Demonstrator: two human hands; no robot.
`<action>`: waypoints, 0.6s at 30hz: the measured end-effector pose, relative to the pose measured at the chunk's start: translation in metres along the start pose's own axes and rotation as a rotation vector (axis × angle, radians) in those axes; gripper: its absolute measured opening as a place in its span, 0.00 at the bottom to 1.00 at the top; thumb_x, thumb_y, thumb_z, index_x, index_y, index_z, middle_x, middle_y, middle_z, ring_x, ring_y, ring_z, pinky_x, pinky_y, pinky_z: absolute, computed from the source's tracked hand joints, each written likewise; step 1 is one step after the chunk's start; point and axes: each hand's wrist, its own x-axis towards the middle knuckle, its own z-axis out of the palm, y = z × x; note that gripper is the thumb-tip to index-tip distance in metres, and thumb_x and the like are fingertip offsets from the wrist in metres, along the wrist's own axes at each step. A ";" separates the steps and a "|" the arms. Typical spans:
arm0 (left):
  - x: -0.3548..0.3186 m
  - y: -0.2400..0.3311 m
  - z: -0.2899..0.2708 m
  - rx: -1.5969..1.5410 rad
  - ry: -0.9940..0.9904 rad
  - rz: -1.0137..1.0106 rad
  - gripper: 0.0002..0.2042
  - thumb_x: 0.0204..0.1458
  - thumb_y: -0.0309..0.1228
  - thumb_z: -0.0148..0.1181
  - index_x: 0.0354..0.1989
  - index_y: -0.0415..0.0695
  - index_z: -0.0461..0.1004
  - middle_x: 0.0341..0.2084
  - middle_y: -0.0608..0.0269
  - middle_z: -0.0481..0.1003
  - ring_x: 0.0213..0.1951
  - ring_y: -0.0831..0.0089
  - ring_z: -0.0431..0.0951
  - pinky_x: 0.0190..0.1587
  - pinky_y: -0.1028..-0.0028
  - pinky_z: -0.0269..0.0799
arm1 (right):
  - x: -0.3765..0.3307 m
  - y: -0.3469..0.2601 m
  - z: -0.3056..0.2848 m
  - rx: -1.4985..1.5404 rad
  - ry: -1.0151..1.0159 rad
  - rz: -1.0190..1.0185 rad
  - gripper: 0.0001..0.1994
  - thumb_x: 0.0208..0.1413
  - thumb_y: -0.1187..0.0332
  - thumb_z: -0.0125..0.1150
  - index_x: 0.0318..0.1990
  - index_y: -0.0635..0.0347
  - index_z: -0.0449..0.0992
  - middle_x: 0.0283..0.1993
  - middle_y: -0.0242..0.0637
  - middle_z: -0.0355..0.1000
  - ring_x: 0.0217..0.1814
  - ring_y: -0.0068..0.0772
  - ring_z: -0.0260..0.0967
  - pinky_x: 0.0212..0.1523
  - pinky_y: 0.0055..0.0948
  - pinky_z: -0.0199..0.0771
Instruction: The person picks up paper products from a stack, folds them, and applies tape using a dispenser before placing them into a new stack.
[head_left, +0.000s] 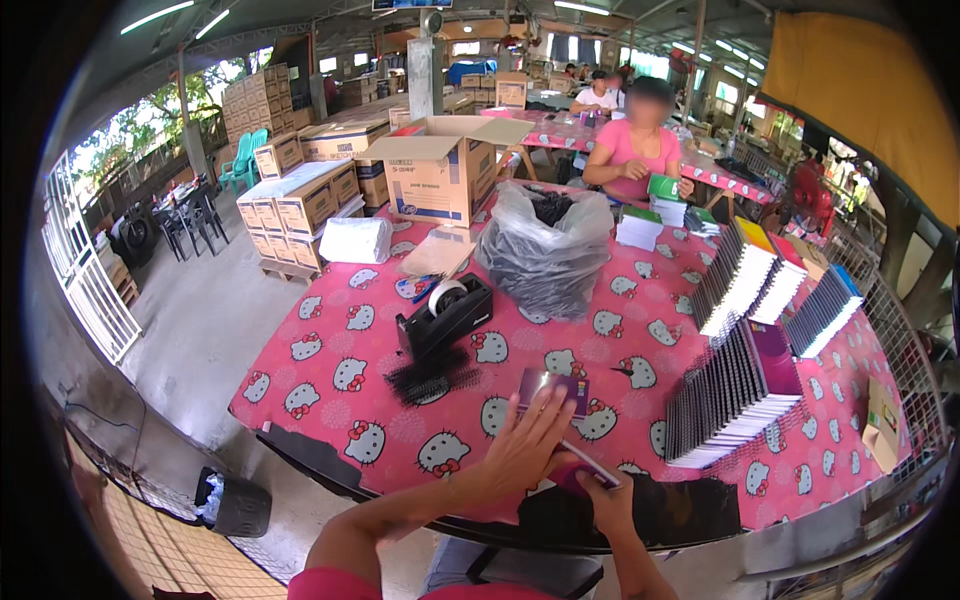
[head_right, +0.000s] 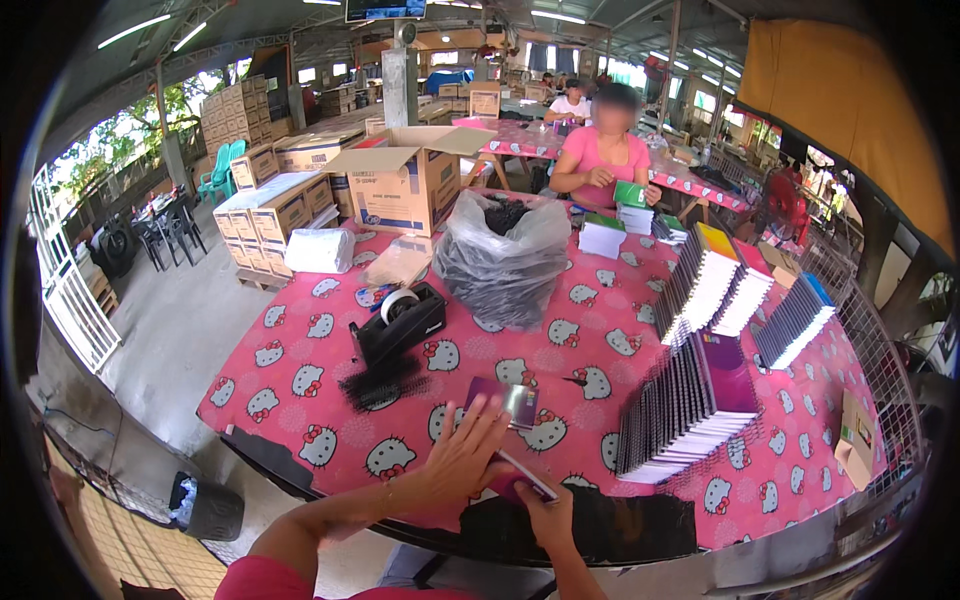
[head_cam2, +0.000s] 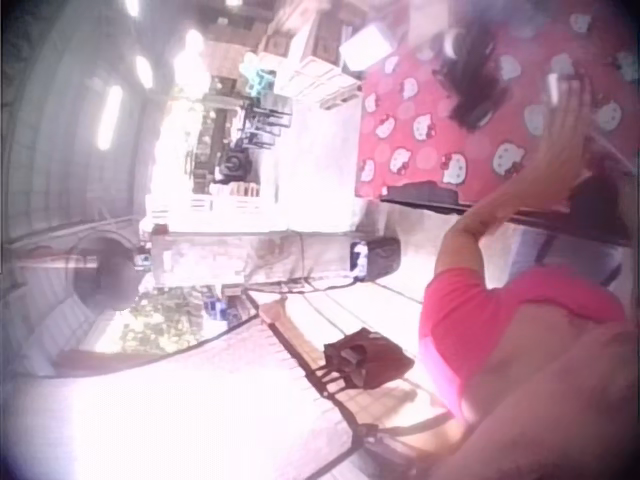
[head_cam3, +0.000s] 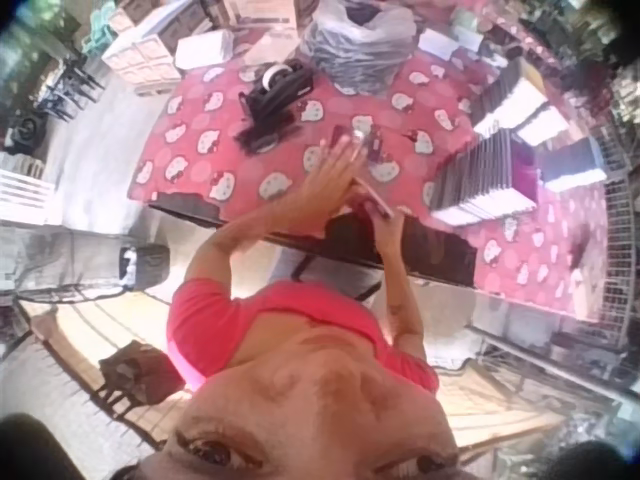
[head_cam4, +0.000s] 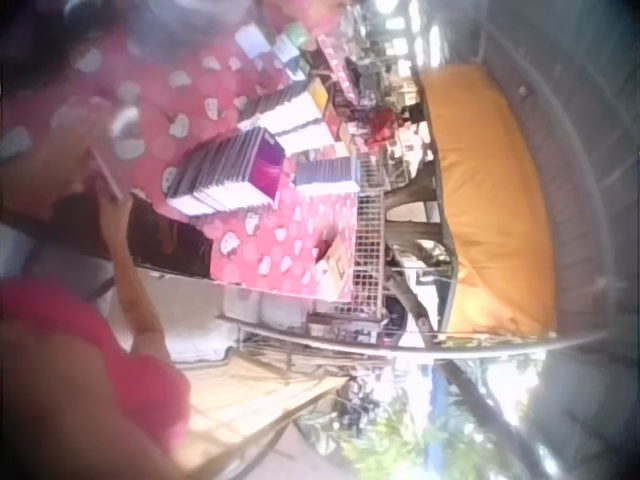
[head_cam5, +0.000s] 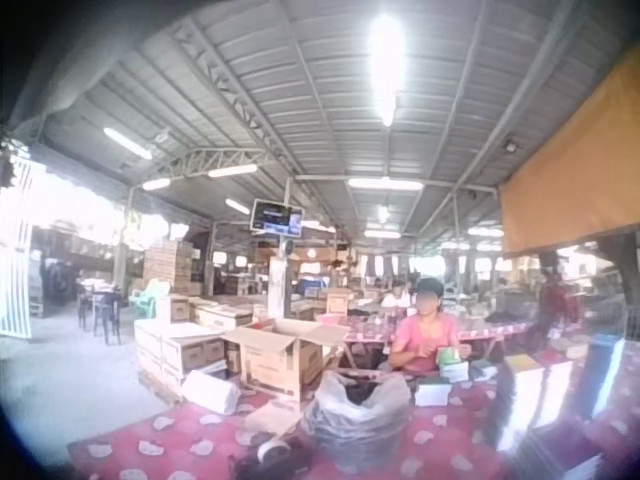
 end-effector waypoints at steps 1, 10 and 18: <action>-0.010 0.004 -0.002 -0.026 -0.115 0.054 0.40 0.59 0.58 0.51 0.70 0.38 0.59 0.71 0.48 0.57 0.72 0.52 0.55 0.68 0.42 0.51 | -0.002 -0.002 0.004 0.072 -0.020 0.029 0.11 0.56 0.76 0.65 0.47 0.66 0.82 0.34 0.25 0.74 0.34 0.15 0.65 0.37 0.20 0.65; 0.001 0.015 0.006 -0.099 -0.063 0.158 0.41 0.57 0.58 0.54 0.69 0.37 0.60 0.69 0.44 0.59 0.71 0.51 0.57 0.67 0.43 0.52 | -0.002 0.002 -0.014 -0.028 0.006 0.021 0.11 0.57 0.74 0.67 0.48 0.63 0.82 0.34 0.28 0.78 0.33 0.14 0.69 0.34 0.20 0.69; -0.025 0.030 -0.001 0.092 -0.266 0.281 0.42 0.59 0.64 0.46 0.67 0.35 0.63 0.68 0.44 0.61 0.70 0.51 0.59 0.69 0.41 0.47 | 0.000 -0.016 -0.013 -0.024 -0.094 0.109 0.11 0.60 0.71 0.66 0.49 0.64 0.81 0.35 0.28 0.80 0.30 0.14 0.69 0.31 0.19 0.70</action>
